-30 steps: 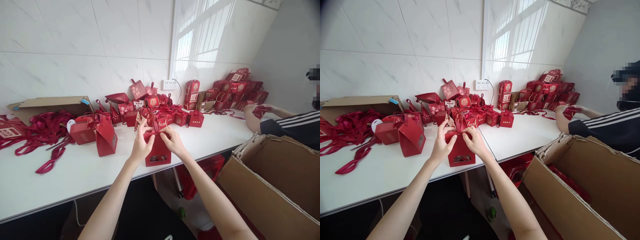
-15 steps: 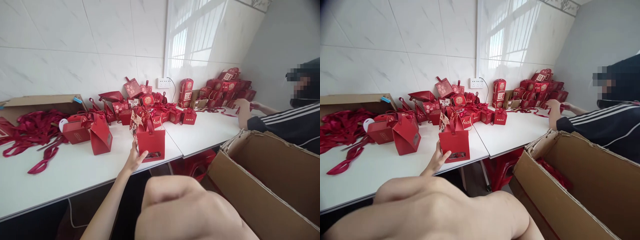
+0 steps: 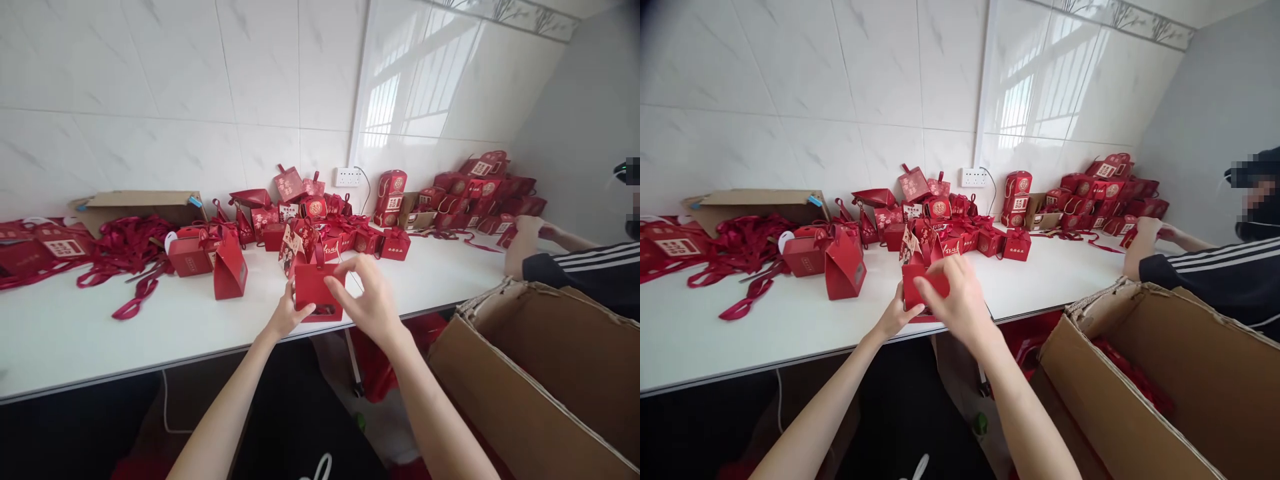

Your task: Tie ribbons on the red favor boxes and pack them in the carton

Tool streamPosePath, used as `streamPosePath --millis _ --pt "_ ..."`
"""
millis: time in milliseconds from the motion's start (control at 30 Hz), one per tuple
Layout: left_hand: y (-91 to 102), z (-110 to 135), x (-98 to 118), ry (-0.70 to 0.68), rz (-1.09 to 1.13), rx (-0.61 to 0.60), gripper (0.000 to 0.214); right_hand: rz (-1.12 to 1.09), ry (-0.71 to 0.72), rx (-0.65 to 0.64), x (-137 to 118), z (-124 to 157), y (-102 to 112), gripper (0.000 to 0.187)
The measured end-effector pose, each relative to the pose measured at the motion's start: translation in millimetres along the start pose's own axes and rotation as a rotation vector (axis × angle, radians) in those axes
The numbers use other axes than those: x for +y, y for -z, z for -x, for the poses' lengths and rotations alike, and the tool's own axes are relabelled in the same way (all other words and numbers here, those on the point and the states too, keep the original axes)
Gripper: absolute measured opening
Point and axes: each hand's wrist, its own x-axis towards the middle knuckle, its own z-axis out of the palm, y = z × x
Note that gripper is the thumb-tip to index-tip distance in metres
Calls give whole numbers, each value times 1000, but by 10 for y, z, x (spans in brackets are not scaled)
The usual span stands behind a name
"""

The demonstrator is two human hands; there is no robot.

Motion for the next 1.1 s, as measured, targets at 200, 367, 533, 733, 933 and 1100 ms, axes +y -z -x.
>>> streamPosePath --millis 200,367,533,733,933,1100 --pt "2 -5 -35 7 -16 -83 73 135 -147 -203 622 -77 -291 21" --pt "20 15 -8 -4 -63 -135 67 95 -201 -191 746 -64 -345 5" --pt "53 30 50 30 -77 -176 59 -59 -259 -106 840 66 -402 11" --pt "31 57 108 110 73 -149 64 -25 -233 8 864 219 -502 14" --pt "48 89 133 166 101 -116 77 -16 -165 -11 909 205 -529 18" --pt "46 117 84 194 99 -100 85 59 -120 53 918 239 -554 25"
